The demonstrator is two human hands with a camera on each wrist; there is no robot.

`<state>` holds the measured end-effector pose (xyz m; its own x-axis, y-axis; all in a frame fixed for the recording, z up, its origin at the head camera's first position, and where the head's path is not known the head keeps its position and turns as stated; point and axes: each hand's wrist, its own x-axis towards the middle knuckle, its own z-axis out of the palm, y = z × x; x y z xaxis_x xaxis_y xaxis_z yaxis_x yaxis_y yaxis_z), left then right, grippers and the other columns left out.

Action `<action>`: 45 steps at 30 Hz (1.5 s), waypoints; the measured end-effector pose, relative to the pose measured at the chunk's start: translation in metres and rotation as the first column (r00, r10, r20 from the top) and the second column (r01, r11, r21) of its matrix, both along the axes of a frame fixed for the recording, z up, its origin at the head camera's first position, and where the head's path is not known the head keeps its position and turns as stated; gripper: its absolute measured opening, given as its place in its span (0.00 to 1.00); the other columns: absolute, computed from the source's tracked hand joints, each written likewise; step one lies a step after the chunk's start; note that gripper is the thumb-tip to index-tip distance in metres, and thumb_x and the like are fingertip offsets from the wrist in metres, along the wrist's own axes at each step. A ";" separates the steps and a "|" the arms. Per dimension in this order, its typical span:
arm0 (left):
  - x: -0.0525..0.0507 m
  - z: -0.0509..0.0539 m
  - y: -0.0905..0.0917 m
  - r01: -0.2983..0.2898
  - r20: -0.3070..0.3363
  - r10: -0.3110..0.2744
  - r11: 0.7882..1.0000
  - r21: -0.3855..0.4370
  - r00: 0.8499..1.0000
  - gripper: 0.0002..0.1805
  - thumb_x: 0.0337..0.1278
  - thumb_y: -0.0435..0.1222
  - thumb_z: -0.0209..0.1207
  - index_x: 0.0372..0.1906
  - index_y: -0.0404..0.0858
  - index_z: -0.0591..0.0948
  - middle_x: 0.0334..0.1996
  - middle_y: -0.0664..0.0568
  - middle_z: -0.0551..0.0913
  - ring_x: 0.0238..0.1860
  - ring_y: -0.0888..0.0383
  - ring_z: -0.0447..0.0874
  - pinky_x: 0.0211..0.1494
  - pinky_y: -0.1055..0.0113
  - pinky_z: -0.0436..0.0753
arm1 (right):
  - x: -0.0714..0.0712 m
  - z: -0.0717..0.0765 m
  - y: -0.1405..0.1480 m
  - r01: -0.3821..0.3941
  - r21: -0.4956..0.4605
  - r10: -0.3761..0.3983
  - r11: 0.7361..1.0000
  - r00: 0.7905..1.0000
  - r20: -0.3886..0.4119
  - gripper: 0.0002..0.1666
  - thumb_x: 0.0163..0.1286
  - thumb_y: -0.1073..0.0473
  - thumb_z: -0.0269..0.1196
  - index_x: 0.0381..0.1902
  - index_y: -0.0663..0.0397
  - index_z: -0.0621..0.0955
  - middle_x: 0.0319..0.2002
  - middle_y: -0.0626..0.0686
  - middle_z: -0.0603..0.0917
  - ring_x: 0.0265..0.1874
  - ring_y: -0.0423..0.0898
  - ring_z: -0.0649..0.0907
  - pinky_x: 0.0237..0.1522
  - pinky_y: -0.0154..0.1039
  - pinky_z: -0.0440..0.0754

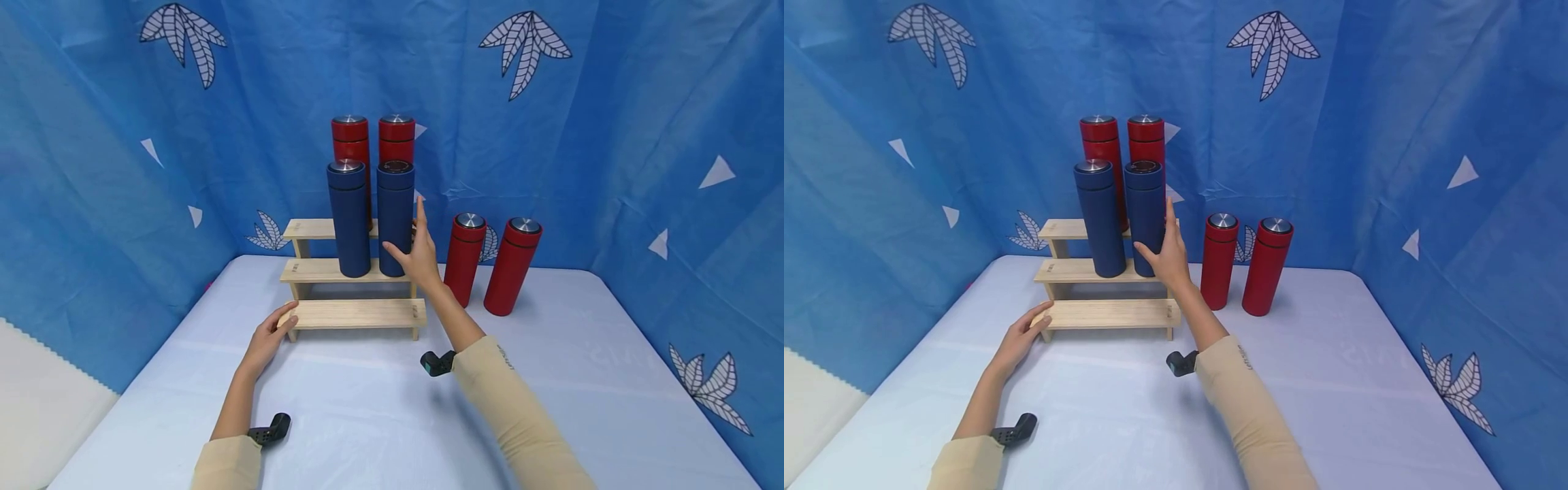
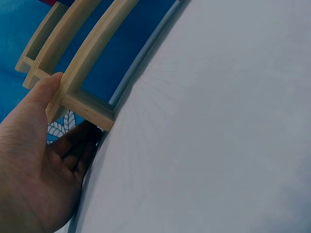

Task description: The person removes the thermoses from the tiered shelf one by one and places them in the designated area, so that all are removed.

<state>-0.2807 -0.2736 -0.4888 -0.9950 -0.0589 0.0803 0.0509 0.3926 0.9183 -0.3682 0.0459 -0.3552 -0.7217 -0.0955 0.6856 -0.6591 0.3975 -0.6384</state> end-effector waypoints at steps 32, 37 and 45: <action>0.002 0.002 0.000 0.003 -0.013 -0.003 1.000 -0.016 1.000 0.33 0.57 0.60 0.52 0.66 0.53 0.66 0.69 0.55 0.58 0.70 0.48 0.47 0.68 0.45 0.51 | 0.081 -0.005 0.088 0.207 -0.293 -0.311 0.933 0.874 -0.373 0.53 0.48 0.66 0.72 0.69 0.52 0.57 0.57 0.57 0.70 0.56 0.49 0.70 0.52 0.45 0.75; 0.003 0.007 0.001 0.005 0.011 -0.005 1.000 -0.012 1.000 0.33 0.58 0.58 0.52 0.67 0.52 0.66 0.69 0.53 0.57 0.70 0.48 0.47 0.68 0.45 0.50 | 0.079 0.000 0.130 0.311 -0.352 -0.432 0.883 0.831 -0.349 0.51 0.51 0.60 0.71 0.68 0.57 0.57 0.57 0.50 0.70 0.55 0.47 0.70 0.50 0.40 0.75; 0.016 0.026 0.010 0.026 0.021 -0.026 0.999 0.020 0.999 0.30 0.63 0.50 0.53 0.68 0.45 0.64 0.70 0.46 0.55 0.70 0.43 0.45 0.67 0.42 0.49 | 0.077 -0.002 0.193 0.513 -0.361 -0.606 0.779 0.765 -0.218 0.51 0.54 0.52 0.69 0.69 0.57 0.56 0.58 0.44 0.68 0.55 0.38 0.68 0.53 0.31 0.70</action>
